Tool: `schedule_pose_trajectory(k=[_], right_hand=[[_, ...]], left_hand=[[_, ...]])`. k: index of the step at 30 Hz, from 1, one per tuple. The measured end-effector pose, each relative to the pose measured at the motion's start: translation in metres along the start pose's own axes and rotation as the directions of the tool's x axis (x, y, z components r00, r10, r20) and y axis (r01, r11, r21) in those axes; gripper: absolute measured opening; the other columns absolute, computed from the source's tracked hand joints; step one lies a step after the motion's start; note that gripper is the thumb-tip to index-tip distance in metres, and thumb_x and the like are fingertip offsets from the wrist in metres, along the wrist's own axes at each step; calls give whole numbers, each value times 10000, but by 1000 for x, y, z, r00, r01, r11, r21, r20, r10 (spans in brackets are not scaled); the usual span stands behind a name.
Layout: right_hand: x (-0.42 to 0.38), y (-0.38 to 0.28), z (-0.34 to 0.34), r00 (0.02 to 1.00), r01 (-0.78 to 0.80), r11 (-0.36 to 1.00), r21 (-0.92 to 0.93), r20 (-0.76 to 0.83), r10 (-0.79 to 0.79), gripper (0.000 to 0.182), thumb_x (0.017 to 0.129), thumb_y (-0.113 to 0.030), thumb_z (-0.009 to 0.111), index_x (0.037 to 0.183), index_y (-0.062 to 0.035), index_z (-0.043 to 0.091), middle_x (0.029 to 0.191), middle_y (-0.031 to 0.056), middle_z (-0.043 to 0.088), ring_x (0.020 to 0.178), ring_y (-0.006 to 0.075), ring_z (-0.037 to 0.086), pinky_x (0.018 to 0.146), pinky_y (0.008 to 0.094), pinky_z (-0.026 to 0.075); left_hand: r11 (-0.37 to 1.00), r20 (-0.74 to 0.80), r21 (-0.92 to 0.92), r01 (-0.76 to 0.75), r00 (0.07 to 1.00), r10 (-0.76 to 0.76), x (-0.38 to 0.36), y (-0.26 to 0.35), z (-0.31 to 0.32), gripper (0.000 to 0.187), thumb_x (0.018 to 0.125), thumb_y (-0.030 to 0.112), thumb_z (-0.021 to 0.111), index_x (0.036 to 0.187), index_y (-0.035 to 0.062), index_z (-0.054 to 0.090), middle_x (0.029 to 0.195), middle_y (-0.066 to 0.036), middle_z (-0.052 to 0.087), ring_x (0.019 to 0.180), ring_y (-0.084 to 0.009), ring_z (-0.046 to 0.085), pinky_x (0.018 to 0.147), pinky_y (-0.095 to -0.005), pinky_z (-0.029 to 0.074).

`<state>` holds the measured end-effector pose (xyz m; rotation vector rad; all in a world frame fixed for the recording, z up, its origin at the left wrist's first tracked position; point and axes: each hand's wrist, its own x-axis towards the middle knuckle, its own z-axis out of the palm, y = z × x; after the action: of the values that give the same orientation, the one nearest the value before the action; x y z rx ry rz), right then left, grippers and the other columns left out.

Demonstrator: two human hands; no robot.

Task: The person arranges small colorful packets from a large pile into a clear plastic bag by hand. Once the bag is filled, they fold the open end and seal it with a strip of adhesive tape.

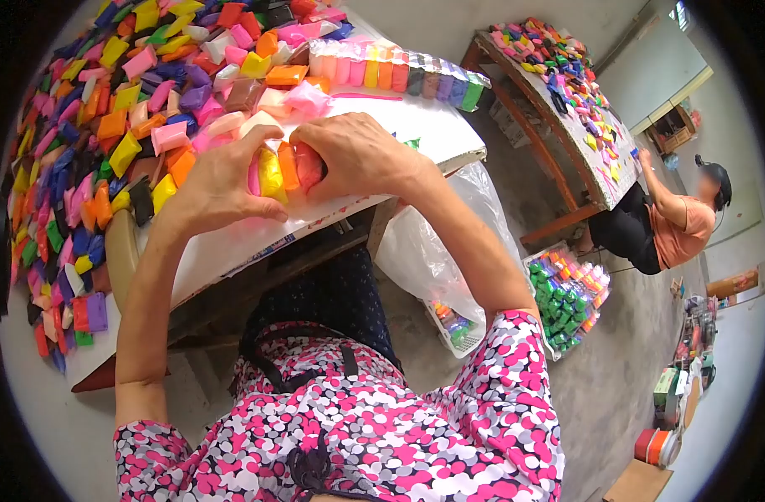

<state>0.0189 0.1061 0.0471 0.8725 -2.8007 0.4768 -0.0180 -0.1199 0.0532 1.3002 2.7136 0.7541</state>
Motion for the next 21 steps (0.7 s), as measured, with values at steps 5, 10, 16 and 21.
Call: schedule_pose_trajectory(k=[5, 10, 16, 21], right_hand=[[-4, -6, -16, 997, -51, 982, 183, 63, 40, 916, 591, -259, 851, 1397, -51, 469, 1193, 186, 622, 1091, 324, 607, 938, 415, 480], [-24, 3, -41, 995, -84, 991, 108, 63, 77, 1081, 532, -257, 883, 1466, -46, 382, 1365, 202, 516, 1248, 335, 514, 1092, 437, 367], [-17, -7, -28, 960, -169, 986, -6, 227, 166, 1019, 563, -190, 834, 1458, -40, 370, 1031, 148, 628, 1082, 325, 572, 950, 399, 417], [-10, 3, -15, 985, -18, 998, -52, 170, 27, 965, 574, -167, 801, 1438, -34, 395, 1061, 162, 630, 1056, 327, 585, 967, 418, 418]], left_hand=[[998, -45, 1, -65, 997, 64, -3, -7, 9, 716, 606, 289, 824, 1233, 54, 571, 1192, -160, 624, 1113, -331, 592, 979, -399, 450], [998, 22, -53, 26, 999, -25, 0, -9, 10, 736, 599, 254, 823, 1266, 75, 569, 1229, -143, 624, 1146, -318, 582, 1014, -387, 434], [994, -22, -33, -108, 994, 108, 6, -11, 9, 714, 585, 315, 783, 1231, 65, 611, 1140, -152, 655, 1065, -300, 623, 924, -396, 478], [995, 74, -103, -2, 997, 9, 5, -8, 1, 674, 577, 307, 775, 1187, 55, 636, 1070, -138, 666, 1012, -295, 640, 883, -385, 488]])
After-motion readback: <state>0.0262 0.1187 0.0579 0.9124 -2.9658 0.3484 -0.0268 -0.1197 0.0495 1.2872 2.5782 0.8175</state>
